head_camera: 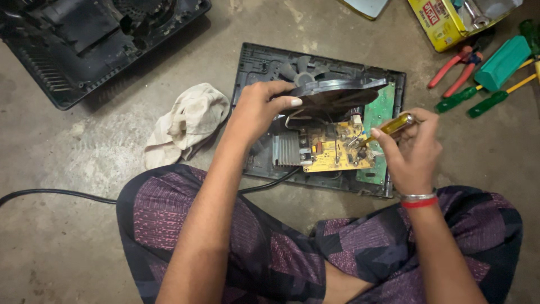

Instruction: The person sits on the floor and uses a screwdriver to work on the internal components of a disassembled electronic device. They also use a white cloth to wipe the circuit board and other parts.

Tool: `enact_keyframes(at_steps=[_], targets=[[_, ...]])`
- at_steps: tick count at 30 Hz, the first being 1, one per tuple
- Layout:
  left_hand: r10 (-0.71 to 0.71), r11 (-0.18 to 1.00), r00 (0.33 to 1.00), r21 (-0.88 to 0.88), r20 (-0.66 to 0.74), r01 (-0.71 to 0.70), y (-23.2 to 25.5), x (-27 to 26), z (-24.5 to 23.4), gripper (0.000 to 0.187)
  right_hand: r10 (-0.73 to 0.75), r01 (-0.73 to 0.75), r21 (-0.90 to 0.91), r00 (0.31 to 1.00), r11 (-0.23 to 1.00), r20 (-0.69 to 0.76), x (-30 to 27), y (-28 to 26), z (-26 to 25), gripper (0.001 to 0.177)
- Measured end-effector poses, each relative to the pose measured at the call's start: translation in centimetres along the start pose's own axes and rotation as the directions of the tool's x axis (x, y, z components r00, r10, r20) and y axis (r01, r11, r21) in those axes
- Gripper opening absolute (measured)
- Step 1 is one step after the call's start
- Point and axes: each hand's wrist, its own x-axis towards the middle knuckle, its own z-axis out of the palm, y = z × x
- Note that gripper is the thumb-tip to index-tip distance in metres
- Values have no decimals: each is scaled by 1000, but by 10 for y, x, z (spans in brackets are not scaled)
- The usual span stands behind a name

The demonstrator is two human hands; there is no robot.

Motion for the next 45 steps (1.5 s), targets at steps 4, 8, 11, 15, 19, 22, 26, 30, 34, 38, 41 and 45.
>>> enact_keyframes(at_steps=[4,8,11,15,19,22,26,30,34,38,41,45], targets=[[-21,1000,1000,-11,20,22,-1,1,-1,31,-59,56,-117,998,992,-24,1,-8,-3,44],[-25,999,1000,-37,17,25,-1,0,0,31,-66,62,-102,997,993,-37,-3,-15,-3,41],[-28,1000,1000,-11,8,28,-2,1,0,32,-110,114,-178,993,977,33,-2,-18,0,42],[10,999,1000,-32,10,-9,-2,1,0,31,-108,105,-251,994,962,4,3,-14,-5,44],[-11,1000,1000,-24,11,11,-1,0,-1,31,-28,26,-104,999,994,-19,1,-13,-6,41],[-31,999,999,-33,12,32,0,0,-1,32,-41,42,-156,999,987,13,-3,-14,-1,44],[11,1000,1000,-27,6,-10,-1,0,-1,32,-37,37,-157,999,987,1,1,-3,-6,48],[-22,999,1000,-28,11,22,1,0,-1,32,14,-7,110,998,994,-68,-2,19,-19,46],[-40,999,999,-17,15,40,3,0,-2,33,159,-117,343,983,932,-96,-3,38,-29,49],[-41,999,999,-10,25,41,4,2,-2,34,292,-261,302,955,917,-62,-2,47,-27,55],[-16,1000,1000,1,25,16,4,1,-3,36,303,-268,303,950,915,-75,-3,51,-23,55],[-33,999,999,33,34,32,6,3,-3,36,222,-191,296,972,936,-76,-5,47,-20,51]])
